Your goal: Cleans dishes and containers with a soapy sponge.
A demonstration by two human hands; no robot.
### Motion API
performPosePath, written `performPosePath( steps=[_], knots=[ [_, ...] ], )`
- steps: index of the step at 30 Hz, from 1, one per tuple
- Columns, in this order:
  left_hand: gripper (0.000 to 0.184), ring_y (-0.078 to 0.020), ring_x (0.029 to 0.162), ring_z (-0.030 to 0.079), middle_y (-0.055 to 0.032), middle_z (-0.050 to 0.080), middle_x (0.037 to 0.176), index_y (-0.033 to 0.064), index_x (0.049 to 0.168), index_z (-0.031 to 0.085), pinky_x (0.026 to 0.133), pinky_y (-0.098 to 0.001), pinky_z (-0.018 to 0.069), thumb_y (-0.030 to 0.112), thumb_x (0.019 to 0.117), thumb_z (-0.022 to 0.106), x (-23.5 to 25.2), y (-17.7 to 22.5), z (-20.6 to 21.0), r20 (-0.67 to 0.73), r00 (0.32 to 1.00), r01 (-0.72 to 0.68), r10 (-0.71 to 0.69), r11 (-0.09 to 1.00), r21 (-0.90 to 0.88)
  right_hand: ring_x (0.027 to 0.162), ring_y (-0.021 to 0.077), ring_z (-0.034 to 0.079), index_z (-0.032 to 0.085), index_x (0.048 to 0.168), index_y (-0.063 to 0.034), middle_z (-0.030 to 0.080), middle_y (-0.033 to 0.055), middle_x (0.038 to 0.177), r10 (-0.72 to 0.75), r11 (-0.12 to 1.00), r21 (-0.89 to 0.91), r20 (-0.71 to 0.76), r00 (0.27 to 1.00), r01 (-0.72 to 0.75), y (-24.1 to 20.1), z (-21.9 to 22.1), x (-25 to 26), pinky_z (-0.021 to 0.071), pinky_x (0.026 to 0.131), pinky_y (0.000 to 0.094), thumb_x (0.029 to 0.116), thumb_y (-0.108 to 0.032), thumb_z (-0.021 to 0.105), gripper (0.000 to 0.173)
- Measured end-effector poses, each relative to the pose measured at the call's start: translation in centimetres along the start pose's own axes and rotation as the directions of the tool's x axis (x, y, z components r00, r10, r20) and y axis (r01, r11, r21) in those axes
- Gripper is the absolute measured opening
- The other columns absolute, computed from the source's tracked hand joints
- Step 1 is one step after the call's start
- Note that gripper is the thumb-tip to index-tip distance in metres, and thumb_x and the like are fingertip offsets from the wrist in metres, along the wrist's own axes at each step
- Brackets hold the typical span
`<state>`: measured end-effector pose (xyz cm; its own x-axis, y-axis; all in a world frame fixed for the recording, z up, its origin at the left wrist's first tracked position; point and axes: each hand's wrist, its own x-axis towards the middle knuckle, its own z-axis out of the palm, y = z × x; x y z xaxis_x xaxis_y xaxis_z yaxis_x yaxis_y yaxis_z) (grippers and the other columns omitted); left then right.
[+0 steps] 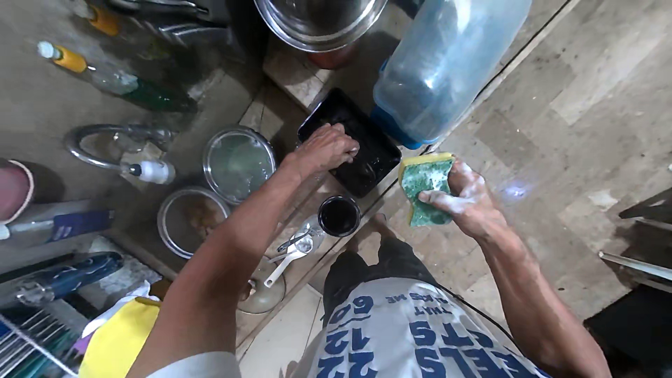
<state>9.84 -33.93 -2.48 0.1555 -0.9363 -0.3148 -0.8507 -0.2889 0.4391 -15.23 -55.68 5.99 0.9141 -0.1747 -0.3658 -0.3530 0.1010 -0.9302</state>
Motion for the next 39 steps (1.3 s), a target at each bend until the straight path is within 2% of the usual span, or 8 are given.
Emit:
performPosePath(
  steps=[3, 5, 10, 13, 15, 20, 27, 39],
  knots=[
    [0.019, -0.0241, 0.101, 0.070, -0.0093, 0.075, 0.101, 0.0065, 0.109, 0.074, 0.099, -0.0468, 0.0512, 0.019, 0.1003, 0.063, -1.6, 1.0, -1.2, -0.290, 0.946, 0.041, -0.144, 0.941, -0.335, 0.102, 0.0135, 0.072, 0.055, 0.140, -0.0133, 0.071, 0.0022, 0.118, -0.028, 1.000, 0.009, -0.001, 1.000, 0.028, -0.8, 0.8, 0.3, 0.0629, 0.087, 0.0333, 0.0876, -0.010, 0.075, 0.055],
    [0.021, -0.0131, 0.090, 0.074, -0.0079, 0.076, 0.100, 0.0001, 0.114, 0.072, 0.090, -0.0335, 0.0608, 0.015, 0.1014, 0.063, -2.6, 2.0, -2.0, -0.418, 0.845, 0.010, -0.333, 0.792, -0.610, 0.104, 0.0133, 0.071, 0.057, 0.137, -0.0148, 0.071, 0.0010, 0.119, -0.049, 0.999, 0.015, -0.025, 0.998, 0.050, -1.6, 1.6, 0.7, 0.0622, 0.089, 0.0340, 0.0899, -0.015, 0.075, 0.050],
    [0.022, -0.0116, 0.056, 0.065, -0.0065, 0.074, 0.087, -0.0012, 0.117, 0.067, 0.052, -0.0286, 0.0579, 0.015, 0.1032, 0.061, -5.8, 4.2, -6.1, -0.439, 0.673, -0.046, -0.595, 0.559, -0.828, 0.109, 0.0113, 0.068, 0.052, 0.142, -0.0126, 0.068, 0.0011, 0.123, -0.323, 0.944, -0.125, -0.152, 0.934, 0.306, -6.2, 4.4, 3.8, 0.0598, 0.095, 0.0336, 0.0936, -0.016, 0.073, 0.053],
    [0.020, -0.0109, 0.043, 0.055, -0.0055, 0.071, 0.077, 0.0016, 0.114, 0.066, 0.040, -0.0262, 0.0495, 0.018, 0.1053, 0.058, -9.0, 6.4, -8.3, -0.358, 0.644, 0.041, -0.676, 0.497, -0.867, 0.112, 0.0165, 0.068, 0.056, 0.137, 0.0025, 0.069, 0.0131, 0.124, -0.666, 0.689, -0.484, -0.128, 0.734, 0.540, -9.9, 7.1, 6.9, 0.0571, 0.099, 0.0343, 0.0904, -0.019, 0.075, 0.055],
    [0.020, -0.0095, 0.042, 0.053, -0.0043, 0.070, 0.074, 0.0028, 0.114, 0.067, 0.040, -0.0246, 0.0463, 0.019, 0.1053, 0.058, -11.2, 8.0, -9.2, -0.320, 0.623, 0.103, -0.714, 0.480, -0.871, 0.105, 0.0251, 0.070, 0.069, 0.125, 0.0024, 0.071, 0.0190, 0.116, -0.797, 0.456, -0.691, -0.036, 0.603, 0.561, -11.6, 9.6, 8.4, 0.0568, 0.093, 0.0403, 0.0897, -0.025, 0.078, 0.045],
    [0.019, -0.0118, 0.059, 0.058, -0.0045, 0.066, 0.078, 0.0030, 0.114, 0.066, 0.058, -0.0301, 0.0506, 0.017, 0.1025, 0.059, -15.0, 10.4, -8.9, -0.392, 0.503, 0.155, -0.770, 0.527, -0.836, 0.087, 0.0337, 0.071, 0.075, 0.104, -0.0047, 0.070, 0.0171, 0.104, -0.764, 0.161, -0.832, 0.236, 0.600, 0.531, -11.6, 16.7, 10.0, 0.0573, 0.069, 0.0508, 0.0934, -0.025, 0.069, 0.023],
    [0.025, -0.0243, 0.075, 0.063, -0.0145, 0.065, 0.093, 0.0009, 0.120, 0.063, 0.068, -0.0441, 0.0542, 0.009, 0.1002, 0.050, -19.2, 11.1, -6.8, -0.333, 0.447, 0.184, -0.830, 0.450, -0.874, 0.086, 0.0352, 0.071, 0.075, 0.108, -0.0053, 0.071, 0.0170, 0.103, -0.708, 0.144, -0.810, 0.317, 0.631, 0.569, -10.5, 22.2, 8.5, 0.0578, 0.071, 0.0553, 0.0901, -0.020, 0.071, 0.024],
    [0.024, -0.0217, 0.075, 0.064, -0.0119, 0.067, 0.091, 0.0023, 0.122, 0.062, 0.069, -0.0401, 0.0542, 0.013, 0.1041, 0.050, -23.7, 11.7, -4.3, -0.268, 0.409, 0.209, -0.872, 0.376, -0.903, 0.095, 0.0351, 0.072, 0.076, 0.112, -0.0070, 0.073, 0.0153, 0.111, -0.641, 0.131, -0.775, 0.410, 0.649, 0.618, -10.7, 26.4, 7.9, 0.0569, 0.080, 0.0576, 0.0917, -0.019, 0.069, 0.025]
  ],
)
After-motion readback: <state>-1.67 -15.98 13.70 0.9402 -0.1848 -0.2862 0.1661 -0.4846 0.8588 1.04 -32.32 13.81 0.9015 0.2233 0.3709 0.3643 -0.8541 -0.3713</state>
